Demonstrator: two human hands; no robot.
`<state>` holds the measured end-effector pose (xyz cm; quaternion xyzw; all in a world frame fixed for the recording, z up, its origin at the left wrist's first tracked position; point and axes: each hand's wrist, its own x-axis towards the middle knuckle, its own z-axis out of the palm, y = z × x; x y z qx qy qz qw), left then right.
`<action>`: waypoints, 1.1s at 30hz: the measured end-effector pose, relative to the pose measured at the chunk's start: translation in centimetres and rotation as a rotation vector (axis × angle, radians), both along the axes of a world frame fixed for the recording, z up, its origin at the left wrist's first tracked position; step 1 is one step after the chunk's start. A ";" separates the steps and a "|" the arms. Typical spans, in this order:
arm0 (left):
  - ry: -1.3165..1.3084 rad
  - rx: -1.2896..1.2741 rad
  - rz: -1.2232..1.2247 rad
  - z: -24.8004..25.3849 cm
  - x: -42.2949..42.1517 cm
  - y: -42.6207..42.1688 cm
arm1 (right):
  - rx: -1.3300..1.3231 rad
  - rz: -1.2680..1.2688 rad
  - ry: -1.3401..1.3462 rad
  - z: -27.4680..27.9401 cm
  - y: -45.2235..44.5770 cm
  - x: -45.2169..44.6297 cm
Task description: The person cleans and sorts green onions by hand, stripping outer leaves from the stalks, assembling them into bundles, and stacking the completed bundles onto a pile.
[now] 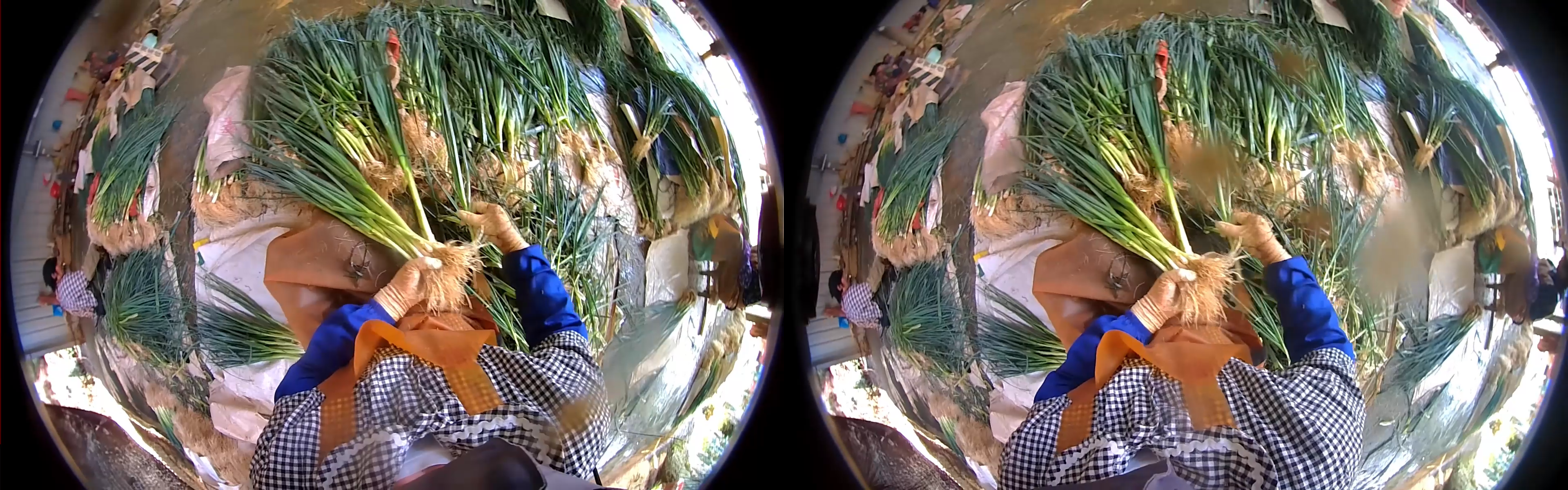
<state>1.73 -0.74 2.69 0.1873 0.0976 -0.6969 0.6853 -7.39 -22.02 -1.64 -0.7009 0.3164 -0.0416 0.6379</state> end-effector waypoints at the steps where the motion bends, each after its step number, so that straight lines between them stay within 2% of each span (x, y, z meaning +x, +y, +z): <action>1: -0.012 -0.009 -0.025 1.7 -0.2 -0.2 | -0.152 0.034 0.268 4.6 1.3 2.4; 2: -0.023 -0.016 -0.047 3.4 -0.5 -0.4 | -0.080 -0.058 0.078 -1.8 1.6 3.6; 3: -0.061 0.034 -0.048 -1.1 -1.4 0.0 | -0.256 -0.075 -0.099 -4.1 2.3 4.6; 5: 0.010 0.037 0.013 -0.3 -1.7 -0.3 | -0.638 -0.030 0.073 0.6 4.4 6.0; 6: 0.034 0.008 0.037 -0.5 -1.6 -0.4 | -0.938 -0.026 0.031 -1.2 4.6 6.3; 8: 0.050 0.130 0.092 -0.9 -1.7 -0.1 | -1.090 -0.071 0.054 1.2 4.7 5.3; 10: 0.028 0.106 0.082 -1.6 -1.6 -0.2 | -1.151 -0.114 0.093 3.0 4.1 3.4; 12: -0.002 0.138 0.185 -0.6 -1.8 -0.4 | -1.381 -0.045 0.039 5.6 4.2 1.4; 13: 0.006 0.099 0.165 -0.2 -1.6 -0.6 | -1.330 -0.033 0.022 5.1 4.6 0.5; 14: 0.004 0.048 0.177 -0.8 -1.6 -0.7 | -1.294 0.009 -0.107 5.7 5.5 -0.3; 16: 0.056 0.085 0.220 0.5 -1.5 -1.0 | -1.100 0.045 -0.218 5.7 6.2 -2.9; 18: 0.076 0.055 0.225 0.3 -0.7 -0.7 | -0.572 -0.204 -0.024 7.6 5.9 -6.4; 20: 0.013 0.032 0.239 -1.1 0.0 -0.7 | -0.184 -0.610 0.097 9.2 3.1 -9.6; 22: 0.038 0.052 0.214 0.0 0.6 -0.5 | -0.758 -0.104 0.666 2.8 -3.1 -17.0; 23: 0.040 0.034 0.201 0.2 0.6 -0.5 | -0.846 0.161 0.835 1.3 -3.6 -18.5; 24: 0.043 0.014 0.193 0.2 0.6 -0.5 | -0.926 0.437 0.994 3.6 -2.7 -16.9; 25: -0.004 -0.066 0.138 -0.3 1.0 -0.5 | -0.789 0.313 1.085 4.5 -1.6 -13.2; 26: -0.005 -0.060 0.146 -0.3 0.9 -0.5 | -0.639 0.057 0.528 5.1 -0.2 -10.9; 27: -0.014 -0.048 0.156 -0.3 0.8 -0.3 | -0.510 -0.034 0.278 7.1 1.7 -7.1; 28: -0.032 -0.041 0.163 -0.3 0.9 -0.4 | -0.168 -0.063 0.001 7.1 2.9 -4.1; 29: -0.091 -0.062 0.178 -0.8 0.9 -0.3 | 0.014 -0.046 -0.121 6.4 3.6 -1.7; 30: -0.100 -0.061 0.184 -0.5 1.0 -0.1 | 0.251 -0.035 -0.219 3.3 4.2 0.1; 32: -0.021 -0.097 0.058 0.9 1.9 0.9 | 0.279 0.232 -0.098 2.8 5.0 1.8; 33: -0.005 -0.131 0.017 2.1 2.4 1.5 | 0.344 0.221 -0.081 3.5 5.1 1.8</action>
